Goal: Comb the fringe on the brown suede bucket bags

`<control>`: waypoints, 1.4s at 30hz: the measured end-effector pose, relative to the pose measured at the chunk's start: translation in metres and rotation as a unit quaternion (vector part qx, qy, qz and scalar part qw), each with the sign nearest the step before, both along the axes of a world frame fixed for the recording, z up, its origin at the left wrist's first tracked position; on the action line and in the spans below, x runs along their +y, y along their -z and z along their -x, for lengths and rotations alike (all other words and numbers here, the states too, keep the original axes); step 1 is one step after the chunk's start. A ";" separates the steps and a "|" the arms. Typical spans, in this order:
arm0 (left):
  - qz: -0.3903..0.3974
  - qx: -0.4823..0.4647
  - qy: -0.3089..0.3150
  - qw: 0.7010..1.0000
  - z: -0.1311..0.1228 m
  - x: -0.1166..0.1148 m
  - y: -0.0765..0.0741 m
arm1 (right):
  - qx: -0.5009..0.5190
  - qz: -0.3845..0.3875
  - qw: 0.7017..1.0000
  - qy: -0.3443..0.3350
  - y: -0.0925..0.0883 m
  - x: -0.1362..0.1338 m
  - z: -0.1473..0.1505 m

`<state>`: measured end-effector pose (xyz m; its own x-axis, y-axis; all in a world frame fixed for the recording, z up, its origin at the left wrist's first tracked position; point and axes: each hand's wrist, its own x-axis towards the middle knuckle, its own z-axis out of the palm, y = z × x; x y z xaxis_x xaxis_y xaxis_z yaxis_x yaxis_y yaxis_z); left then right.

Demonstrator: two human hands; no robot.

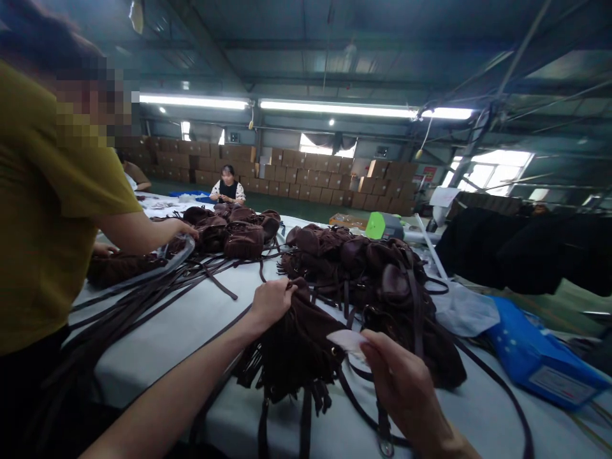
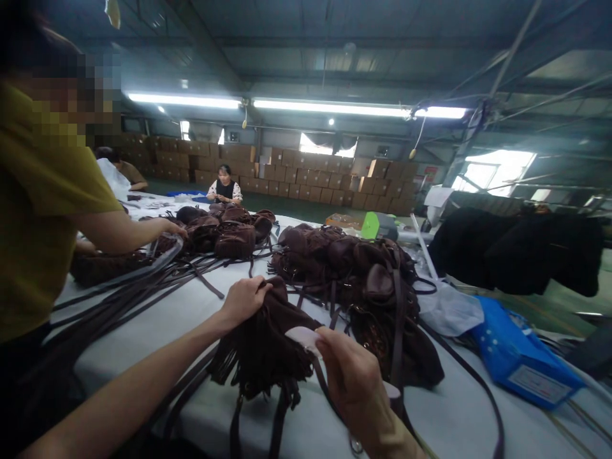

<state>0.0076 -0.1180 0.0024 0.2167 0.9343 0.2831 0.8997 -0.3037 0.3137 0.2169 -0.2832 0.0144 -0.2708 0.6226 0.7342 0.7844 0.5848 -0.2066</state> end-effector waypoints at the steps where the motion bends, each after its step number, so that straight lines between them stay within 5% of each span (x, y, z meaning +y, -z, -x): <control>1: -0.014 -0.006 0.000 1.000 0.003 -0.002 -0.008 | 0.011 0.031 0.999 0.013 0.008 0.005 -0.009; 5: -0.083 -0.016 0.009 0.996 0.007 -0.013 -0.043 | -0.047 0.060 0.997 0.030 0.020 0.021 -0.025; 11: -0.105 0.025 0.015 0.994 -0.002 -0.025 -0.071 | -0.280 0.011 0.959 0.035 -0.007 0.017 0.007; 16: -0.081 0.002 0.068 0.994 -0.003 -0.018 -0.067 | -0.235 0.248 0.940 0.018 0.030 0.024 0.016; 20: -0.077 0.003 0.022 0.997 0.006 -0.002 -0.046 | -0.044 0.416 0.905 -0.076 0.057 0.012 0.017; 23: -0.069 0.002 -0.018 0.997 0.017 0.008 -0.015 | 0.189 0.523 0.825 -0.101 0.055 0.003 0.014; 27: -0.029 -0.022 -0.011 0.999 0.026 0.018 0.039 | 0.294 0.453 0.840 -0.046 0.049 0.012 -0.002; 30: -0.011 -0.033 -0.012 0.999 0.029 0.026 0.069 | 0.316 0.502 0.804 -0.042 0.057 0.019 -0.010; 35: -0.001 -0.046 -0.007 0.999 0.030 0.024 0.074 | 0.432 0.566 0.692 -0.121 0.078 0.012 0.003; 38: -0.054 -0.146 0.111 0.982 0.024 -0.002 0.059 | 0.500 0.544 0.659 -0.140 0.081 0.019 0.012; 42: 0.072 -0.267 0.447 0.851 -0.005 -0.047 0.065 | 0.539 0.507 0.655 -0.151 0.089 0.042 0.017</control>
